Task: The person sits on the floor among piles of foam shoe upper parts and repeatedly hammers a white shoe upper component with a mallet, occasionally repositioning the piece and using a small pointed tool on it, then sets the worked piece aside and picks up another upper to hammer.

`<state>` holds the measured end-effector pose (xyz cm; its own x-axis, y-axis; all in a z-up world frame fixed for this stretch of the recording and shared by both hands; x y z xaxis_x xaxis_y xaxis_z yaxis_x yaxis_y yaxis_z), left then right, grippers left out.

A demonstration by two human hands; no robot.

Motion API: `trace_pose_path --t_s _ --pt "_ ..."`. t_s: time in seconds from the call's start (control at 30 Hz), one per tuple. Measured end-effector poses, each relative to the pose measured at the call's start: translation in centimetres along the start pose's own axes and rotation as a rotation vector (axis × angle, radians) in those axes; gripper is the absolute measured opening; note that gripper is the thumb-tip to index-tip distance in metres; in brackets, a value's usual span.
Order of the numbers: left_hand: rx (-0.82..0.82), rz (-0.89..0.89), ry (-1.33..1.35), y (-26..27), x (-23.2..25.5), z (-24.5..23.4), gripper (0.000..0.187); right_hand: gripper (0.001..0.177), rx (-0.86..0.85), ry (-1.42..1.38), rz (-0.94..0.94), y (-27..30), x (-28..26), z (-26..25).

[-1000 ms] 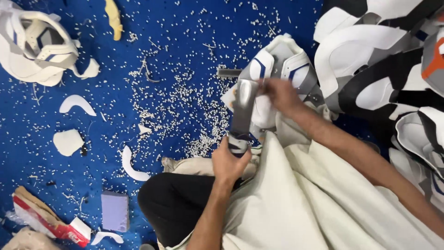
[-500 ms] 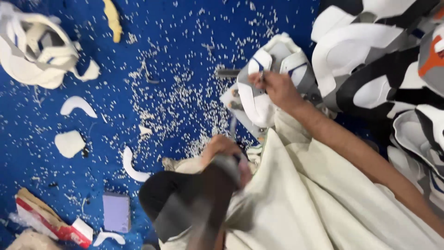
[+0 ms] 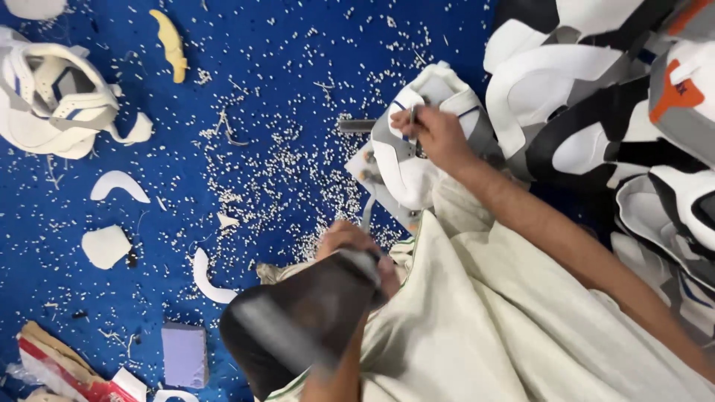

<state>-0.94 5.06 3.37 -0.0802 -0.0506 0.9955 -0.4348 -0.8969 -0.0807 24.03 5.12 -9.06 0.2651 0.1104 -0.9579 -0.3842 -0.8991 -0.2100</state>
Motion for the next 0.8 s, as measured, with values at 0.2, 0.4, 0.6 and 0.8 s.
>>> trace_pose_path --t_s 0.2,0.4,0.6,0.8 --pt "-0.083 -0.429 -0.788 0.9 -8.8 -0.8 0.039 0.018 -0.045 0.022 -0.053 0.8 4.1 0.2" --pt "0.017 -0.068 -0.522 -2.2 4.1 0.7 0.043 0.006 0.122 -0.314 0.217 -1.5 4.9 -0.8" --pt "-0.15 -0.439 -0.812 -1.6 -7.8 1.3 0.039 0.025 -0.044 0.275 -0.182 -0.3 0.0 -0.5" --pt "-0.066 -0.331 -0.569 -2.0 0.6 0.9 0.037 0.011 0.176 -0.419 0.251 -2.9 6.4 -1.8"
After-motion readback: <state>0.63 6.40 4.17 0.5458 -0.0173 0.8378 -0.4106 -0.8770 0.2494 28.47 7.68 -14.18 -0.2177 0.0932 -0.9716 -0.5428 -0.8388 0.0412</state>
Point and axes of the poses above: each hand's wrist, its own y-axis away from the middle knuckle, its own z-axis out of the palm, x = y × z, the point moved 6 cm from there along -y, towards the middle knuckle, and after that the axes turned 9 degrees about -z, right-handed, at the moved point
